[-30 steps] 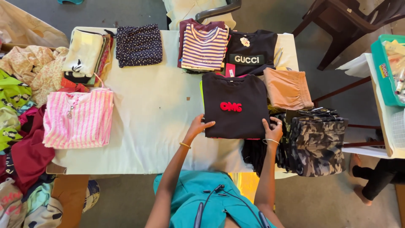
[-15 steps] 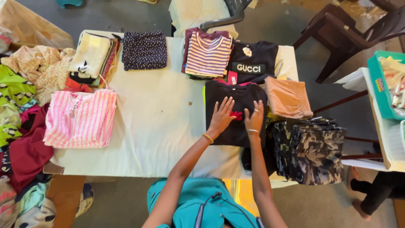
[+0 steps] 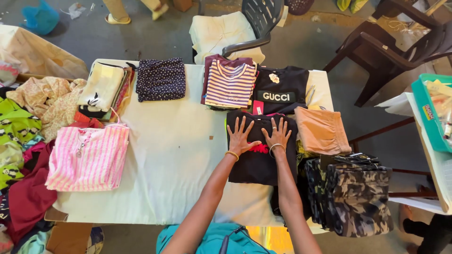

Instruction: Folding various shirts and garments and organizing them on a sorting table.

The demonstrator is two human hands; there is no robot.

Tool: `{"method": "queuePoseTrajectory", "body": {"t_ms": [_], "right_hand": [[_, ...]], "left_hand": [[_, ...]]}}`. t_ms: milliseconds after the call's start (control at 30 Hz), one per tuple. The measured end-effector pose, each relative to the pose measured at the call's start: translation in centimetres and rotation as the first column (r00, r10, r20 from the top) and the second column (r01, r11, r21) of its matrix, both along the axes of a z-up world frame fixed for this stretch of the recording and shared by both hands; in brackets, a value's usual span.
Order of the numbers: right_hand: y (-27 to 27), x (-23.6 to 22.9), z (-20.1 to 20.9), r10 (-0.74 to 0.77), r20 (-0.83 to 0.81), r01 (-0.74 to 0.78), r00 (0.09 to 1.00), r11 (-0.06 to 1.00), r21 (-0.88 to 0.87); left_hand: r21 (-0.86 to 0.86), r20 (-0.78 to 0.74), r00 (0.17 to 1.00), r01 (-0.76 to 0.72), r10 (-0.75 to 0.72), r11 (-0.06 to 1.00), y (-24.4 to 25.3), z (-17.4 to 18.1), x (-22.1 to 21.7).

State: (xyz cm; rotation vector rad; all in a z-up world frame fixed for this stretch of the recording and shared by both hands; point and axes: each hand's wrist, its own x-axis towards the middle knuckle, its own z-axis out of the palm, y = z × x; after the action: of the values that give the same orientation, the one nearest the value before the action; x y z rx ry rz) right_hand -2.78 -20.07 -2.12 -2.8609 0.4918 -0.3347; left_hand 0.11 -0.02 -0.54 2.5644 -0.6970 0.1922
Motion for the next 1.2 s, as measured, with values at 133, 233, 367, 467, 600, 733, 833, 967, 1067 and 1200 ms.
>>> {"method": "queuePoseTrajectory", "body": {"t_ms": [133,233,367,467,600,733,833,967,1067,1200], "right_hand": [[-0.5,0.5,-0.3,-0.003,-0.002,0.003,1.000,1.000,0.010],[-0.2,0.2,-0.6,0.009,-0.008,-0.009,1.000,1.000,0.015],[-0.7,-0.1,-0.5,0.038,0.037,-0.037,0.999,0.999,-0.021],[-1.1,0.2,-0.7,0.060,0.040,-0.058,0.997,0.996,-0.061],[-2.1,0.9,-1.2,0.060,-0.009,-0.061,0.998,0.992,-0.114],[4.5,-1.8,3.7,0.075,0.160,-0.073,0.984,0.997,-0.016],[13.9,-7.1,6.1,0.172,0.508,-0.204,0.844,0.979,0.008],[25.6,-13.0,2.4,0.378,0.269,-0.457,0.886,0.812,0.363],[30.4,-14.6,-3.0,0.526,0.149,-0.544,0.837,0.770,0.335],[34.9,-14.3,-8.4,0.428,0.049,-0.415,0.902,0.834,0.363]], "left_hand": [[0.012,-0.018,1.000,0.005,-0.005,1.000,-0.5,-1.1,1.2],[0.039,-0.026,1.000,-0.016,0.017,0.999,-0.4,-1.7,1.1],[0.015,-0.047,0.999,-0.007,0.008,1.000,0.2,-1.2,0.8],[-0.109,-0.040,0.999,-0.018,0.013,0.994,2.6,-1.3,-0.4],[-0.235,0.014,0.994,-0.101,0.107,0.967,9.2,-1.3,-3.7],[-0.367,-0.099,0.995,-0.027,-0.011,0.930,20.7,-2.2,-9.1],[-0.426,-0.270,0.963,-0.126,0.007,0.896,30.1,-0.6,-13.9],[-0.446,-0.457,0.886,-0.310,0.085,0.839,42.0,2.2,-18.5],[-0.489,-0.503,0.823,-0.522,0.263,0.699,49.7,2.3,-19.9],[-0.525,-0.418,0.771,-0.637,0.480,0.564,59.0,4.2,-20.4]]}}
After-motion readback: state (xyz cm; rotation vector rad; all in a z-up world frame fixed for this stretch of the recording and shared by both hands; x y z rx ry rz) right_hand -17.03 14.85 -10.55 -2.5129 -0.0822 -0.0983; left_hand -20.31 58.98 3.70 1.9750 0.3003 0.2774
